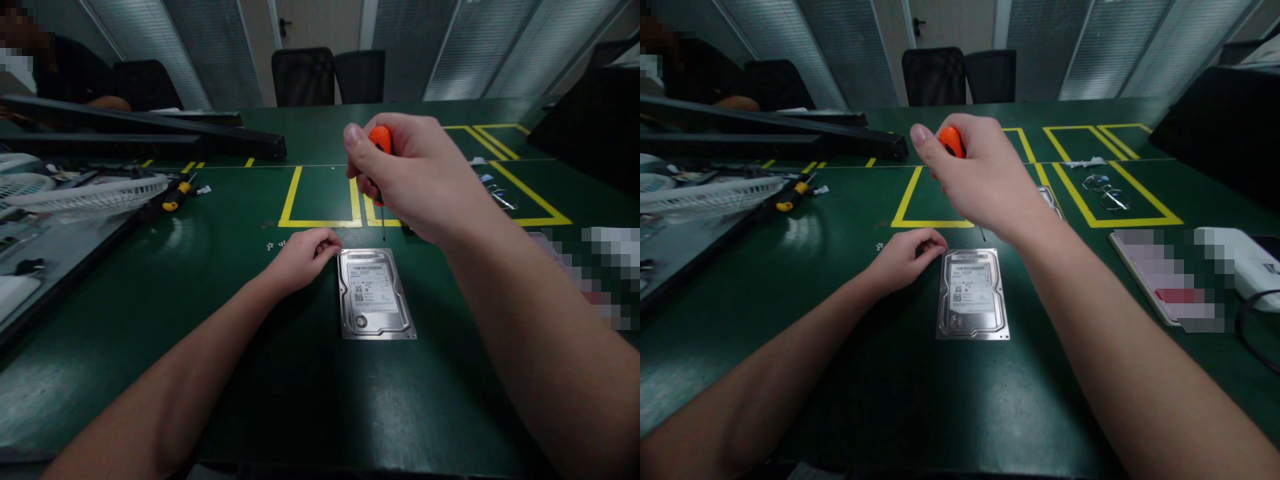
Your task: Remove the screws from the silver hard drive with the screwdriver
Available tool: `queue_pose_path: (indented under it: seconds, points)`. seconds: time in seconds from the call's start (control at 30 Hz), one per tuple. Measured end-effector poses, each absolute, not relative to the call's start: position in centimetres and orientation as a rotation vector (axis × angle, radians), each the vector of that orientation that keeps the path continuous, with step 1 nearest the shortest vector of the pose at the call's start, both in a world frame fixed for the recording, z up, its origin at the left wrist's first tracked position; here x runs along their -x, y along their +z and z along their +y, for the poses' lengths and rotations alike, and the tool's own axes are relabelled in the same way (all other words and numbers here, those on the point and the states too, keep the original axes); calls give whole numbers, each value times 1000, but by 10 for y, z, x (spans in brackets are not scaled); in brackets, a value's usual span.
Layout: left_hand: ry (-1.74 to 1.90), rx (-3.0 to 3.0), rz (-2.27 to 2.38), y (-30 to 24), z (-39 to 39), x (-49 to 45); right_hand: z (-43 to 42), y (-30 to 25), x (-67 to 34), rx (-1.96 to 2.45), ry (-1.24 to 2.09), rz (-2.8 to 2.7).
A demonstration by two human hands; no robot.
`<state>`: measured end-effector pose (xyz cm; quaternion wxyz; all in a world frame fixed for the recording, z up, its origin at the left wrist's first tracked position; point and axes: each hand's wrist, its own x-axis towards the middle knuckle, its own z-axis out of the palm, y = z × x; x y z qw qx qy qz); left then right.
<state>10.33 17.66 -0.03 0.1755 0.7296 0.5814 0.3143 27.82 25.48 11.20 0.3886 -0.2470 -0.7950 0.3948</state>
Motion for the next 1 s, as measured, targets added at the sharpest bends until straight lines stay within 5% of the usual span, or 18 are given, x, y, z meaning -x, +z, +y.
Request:
queue_pose_path:
  seconds: [1.0]
  points:
    - [938, -2043, 1651, -3, 176, -100, 244, 109, -265, 411, 1115, -1736]
